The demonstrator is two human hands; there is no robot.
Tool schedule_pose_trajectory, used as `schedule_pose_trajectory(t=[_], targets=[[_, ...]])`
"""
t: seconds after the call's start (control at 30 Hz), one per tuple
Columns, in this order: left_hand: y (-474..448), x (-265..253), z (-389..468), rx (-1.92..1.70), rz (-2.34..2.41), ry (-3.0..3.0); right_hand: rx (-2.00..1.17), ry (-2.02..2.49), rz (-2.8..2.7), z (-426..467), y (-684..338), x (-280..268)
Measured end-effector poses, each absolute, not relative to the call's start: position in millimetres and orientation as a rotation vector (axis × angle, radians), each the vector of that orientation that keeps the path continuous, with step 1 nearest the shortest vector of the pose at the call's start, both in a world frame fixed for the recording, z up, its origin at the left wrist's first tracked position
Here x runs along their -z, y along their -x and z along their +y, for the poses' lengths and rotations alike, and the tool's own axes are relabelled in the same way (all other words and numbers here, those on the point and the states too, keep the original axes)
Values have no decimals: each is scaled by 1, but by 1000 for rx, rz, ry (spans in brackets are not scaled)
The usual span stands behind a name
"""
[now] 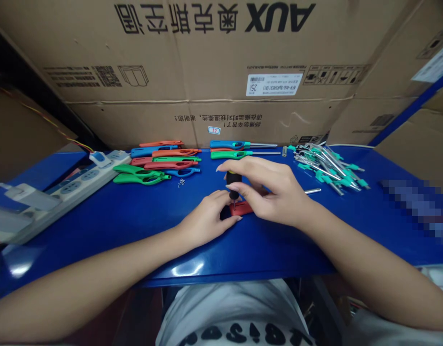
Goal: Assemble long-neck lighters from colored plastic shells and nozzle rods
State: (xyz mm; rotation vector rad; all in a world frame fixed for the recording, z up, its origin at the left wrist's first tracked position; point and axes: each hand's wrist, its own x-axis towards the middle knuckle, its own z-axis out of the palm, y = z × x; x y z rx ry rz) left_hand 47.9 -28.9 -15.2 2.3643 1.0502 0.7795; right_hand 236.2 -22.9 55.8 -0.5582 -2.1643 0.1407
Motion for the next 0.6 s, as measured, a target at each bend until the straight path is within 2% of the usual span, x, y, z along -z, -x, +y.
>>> schedule_pose_trajectory(t=[0.4,0.5,0.6], targets=[[-48,7,-32,-679,1059,-2456,-197,779,-1976,-18,-232,-47],[-40,-1,-28,-563,1093,-2536,-273,769,-1874,-13,-240,-52],[-28,-12,-23,-405,1133,-2552,-182,776,-1735,0,-259,-65]])
